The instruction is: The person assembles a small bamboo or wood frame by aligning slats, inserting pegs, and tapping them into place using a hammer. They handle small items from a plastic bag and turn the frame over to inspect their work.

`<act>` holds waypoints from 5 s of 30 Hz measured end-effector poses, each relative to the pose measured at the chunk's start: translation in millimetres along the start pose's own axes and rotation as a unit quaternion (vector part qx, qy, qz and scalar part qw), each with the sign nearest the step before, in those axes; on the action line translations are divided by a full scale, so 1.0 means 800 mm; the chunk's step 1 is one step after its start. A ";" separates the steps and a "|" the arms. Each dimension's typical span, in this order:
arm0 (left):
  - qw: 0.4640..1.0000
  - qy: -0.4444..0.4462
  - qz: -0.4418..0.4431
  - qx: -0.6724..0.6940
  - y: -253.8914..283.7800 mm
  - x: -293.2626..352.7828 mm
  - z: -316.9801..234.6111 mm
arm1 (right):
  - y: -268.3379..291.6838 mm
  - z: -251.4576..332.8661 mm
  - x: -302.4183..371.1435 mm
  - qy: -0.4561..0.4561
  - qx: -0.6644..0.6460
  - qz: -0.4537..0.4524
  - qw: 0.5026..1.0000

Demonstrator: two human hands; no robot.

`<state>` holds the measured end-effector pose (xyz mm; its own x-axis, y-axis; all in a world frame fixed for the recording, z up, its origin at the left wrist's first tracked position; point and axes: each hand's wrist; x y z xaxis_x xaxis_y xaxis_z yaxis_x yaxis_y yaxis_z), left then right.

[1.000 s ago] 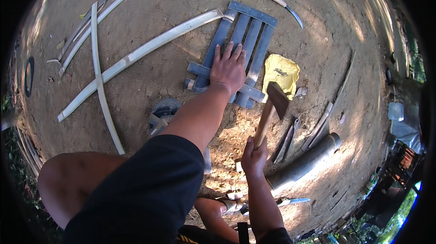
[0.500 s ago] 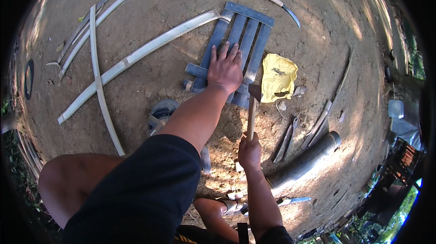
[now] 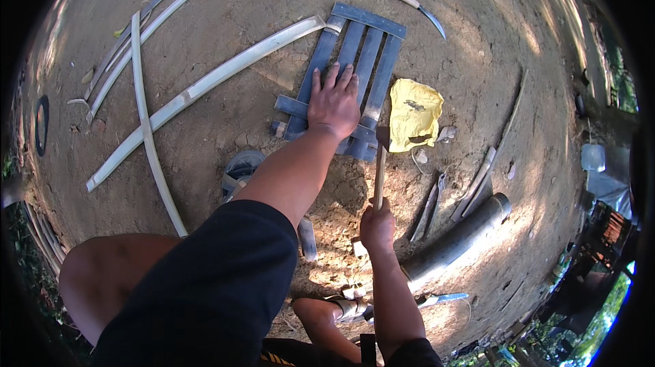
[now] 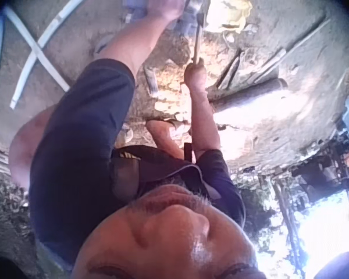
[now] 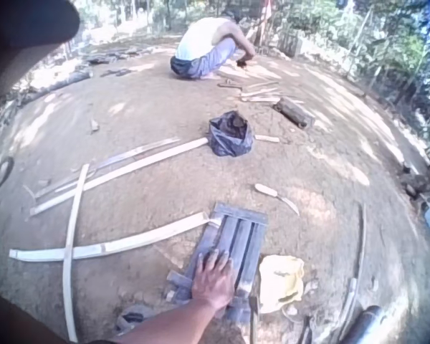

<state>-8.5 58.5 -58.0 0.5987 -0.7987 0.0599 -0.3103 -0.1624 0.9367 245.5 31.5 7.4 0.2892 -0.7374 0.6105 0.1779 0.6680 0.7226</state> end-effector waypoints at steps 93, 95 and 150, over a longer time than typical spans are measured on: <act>0.943 0.145 0.147 0.262 0.061 0.039 0.129 | -0.079 -0.181 0.143 -0.156 -0.057 -0.102 0.981; 0.970 0.080 0.132 0.187 0.067 0.054 0.126 | -0.085 -0.189 0.148 -0.145 -0.060 -0.091 0.983; 0.964 -0.060 0.230 -0.123 0.102 0.139 0.104 | -0.087 -0.185 0.179 -0.167 -0.039 -0.064 0.983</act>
<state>-28.9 -91.8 -3.7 0.3451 -0.8174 0.4612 -0.3287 0.3550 0.8752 413.6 -105.5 -3.7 -0.0627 -0.7995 0.5974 0.2691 0.5628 0.7815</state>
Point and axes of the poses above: each hand's wrist, its own x-axis away from the middle knuckle, its own y-axis out of the back of the hand, z = x × y, and after that the axes turned 3 degrees about -y, right-handed
